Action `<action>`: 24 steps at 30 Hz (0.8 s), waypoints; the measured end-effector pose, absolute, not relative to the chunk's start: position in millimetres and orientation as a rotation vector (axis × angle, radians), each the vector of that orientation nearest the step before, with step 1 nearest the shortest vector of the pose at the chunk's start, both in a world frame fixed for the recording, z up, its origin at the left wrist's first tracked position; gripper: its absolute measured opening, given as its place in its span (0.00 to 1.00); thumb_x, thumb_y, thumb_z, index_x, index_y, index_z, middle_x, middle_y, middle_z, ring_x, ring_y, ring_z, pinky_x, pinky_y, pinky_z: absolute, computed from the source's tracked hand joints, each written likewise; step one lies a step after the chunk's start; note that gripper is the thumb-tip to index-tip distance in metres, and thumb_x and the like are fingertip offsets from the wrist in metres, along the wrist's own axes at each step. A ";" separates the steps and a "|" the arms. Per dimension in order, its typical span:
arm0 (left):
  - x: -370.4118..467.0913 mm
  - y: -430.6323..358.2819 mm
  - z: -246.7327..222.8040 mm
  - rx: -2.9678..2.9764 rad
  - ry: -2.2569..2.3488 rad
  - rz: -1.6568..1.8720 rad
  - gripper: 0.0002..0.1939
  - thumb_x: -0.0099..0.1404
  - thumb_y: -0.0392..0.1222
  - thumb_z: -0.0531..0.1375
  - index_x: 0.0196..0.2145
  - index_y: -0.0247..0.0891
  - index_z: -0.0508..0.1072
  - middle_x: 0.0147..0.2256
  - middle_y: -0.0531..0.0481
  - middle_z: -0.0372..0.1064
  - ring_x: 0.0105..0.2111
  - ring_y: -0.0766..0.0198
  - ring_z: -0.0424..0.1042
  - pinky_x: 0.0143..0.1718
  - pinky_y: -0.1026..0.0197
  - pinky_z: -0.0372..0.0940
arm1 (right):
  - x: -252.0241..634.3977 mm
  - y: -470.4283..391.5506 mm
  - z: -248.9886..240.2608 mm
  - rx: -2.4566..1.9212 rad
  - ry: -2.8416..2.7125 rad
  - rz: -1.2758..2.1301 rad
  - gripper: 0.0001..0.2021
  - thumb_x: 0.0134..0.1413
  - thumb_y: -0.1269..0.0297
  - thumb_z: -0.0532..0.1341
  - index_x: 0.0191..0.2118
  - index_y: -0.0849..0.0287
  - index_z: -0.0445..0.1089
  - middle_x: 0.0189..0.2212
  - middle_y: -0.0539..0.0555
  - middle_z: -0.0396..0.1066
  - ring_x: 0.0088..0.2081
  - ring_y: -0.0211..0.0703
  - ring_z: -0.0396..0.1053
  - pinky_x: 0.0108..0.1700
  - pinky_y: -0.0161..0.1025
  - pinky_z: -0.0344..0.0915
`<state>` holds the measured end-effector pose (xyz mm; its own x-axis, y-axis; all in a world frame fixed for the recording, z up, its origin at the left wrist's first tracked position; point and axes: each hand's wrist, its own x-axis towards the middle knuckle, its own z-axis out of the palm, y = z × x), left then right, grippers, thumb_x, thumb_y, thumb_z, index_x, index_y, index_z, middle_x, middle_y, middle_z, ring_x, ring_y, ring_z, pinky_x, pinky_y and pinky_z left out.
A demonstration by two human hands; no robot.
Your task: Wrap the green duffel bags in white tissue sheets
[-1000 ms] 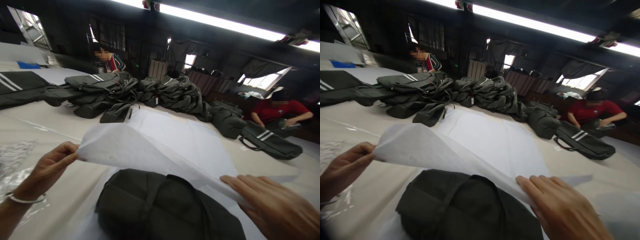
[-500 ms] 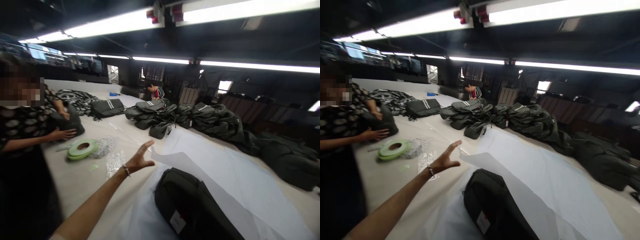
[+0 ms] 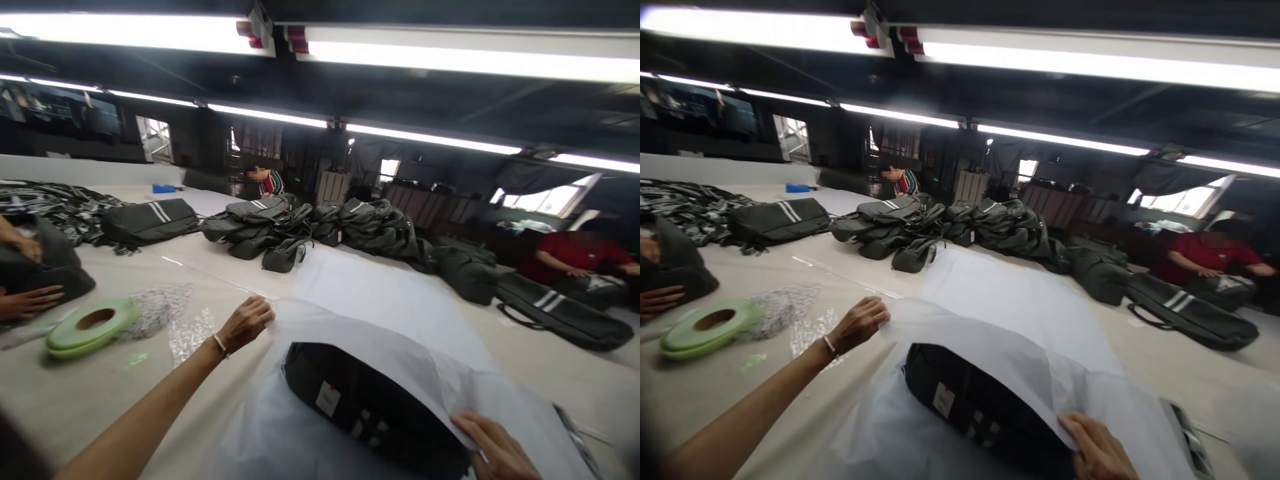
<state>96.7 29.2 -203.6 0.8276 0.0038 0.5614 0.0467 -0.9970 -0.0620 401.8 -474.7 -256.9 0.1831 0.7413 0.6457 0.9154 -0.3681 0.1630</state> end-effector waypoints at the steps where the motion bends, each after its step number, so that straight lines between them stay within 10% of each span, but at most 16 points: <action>1: 91.3 27.0 -216.3 -2.940 -0.041 -0.873 0.16 0.70 0.34 0.46 0.31 0.39 0.72 0.30 0.48 0.68 0.36 0.59 0.68 0.51 0.53 0.63 | 394.2 -473.5 -261.3 -2.215 -1.540 -0.978 0.21 0.45 0.72 0.57 0.46 0.47 0.74 0.40 0.49 0.76 0.40 0.47 0.76 0.40 0.41 0.74; 11: 92.6 76.1 -253.3 -2.979 -0.485 -0.668 0.12 0.59 0.31 0.50 0.32 0.38 0.73 0.29 0.45 0.72 0.28 0.54 0.73 0.32 0.55 0.67 | 348.0 -446.7 -253.9 -2.271 -1.299 -1.004 0.11 0.57 0.69 0.57 0.42 0.50 0.73 0.34 0.50 0.75 0.36 0.44 0.73 0.38 0.40 0.68; 18: 229.0 23.3 -134.9 -2.977 -0.011 -0.894 0.23 0.70 0.49 0.52 0.59 0.37 0.65 0.63 0.39 0.58 0.64 0.48 0.52 0.63 0.44 0.48 | 339.2 -443.8 -249.6 -2.320 -1.256 -0.955 0.11 0.59 0.71 0.56 0.42 0.52 0.73 0.34 0.52 0.75 0.36 0.45 0.73 0.39 0.42 0.68; 24: 293.5 -86.8 -171.0 -3.147 0.729 -0.319 0.33 0.67 0.62 0.54 0.64 0.46 0.58 0.65 0.42 0.54 0.65 0.46 0.52 0.62 0.41 0.49 | 339.5 -455.2 -242.3 -2.214 -1.303 -0.641 0.10 0.59 0.61 0.60 0.46 0.50 0.72 0.38 0.52 0.76 0.37 0.45 0.75 0.39 0.39 0.72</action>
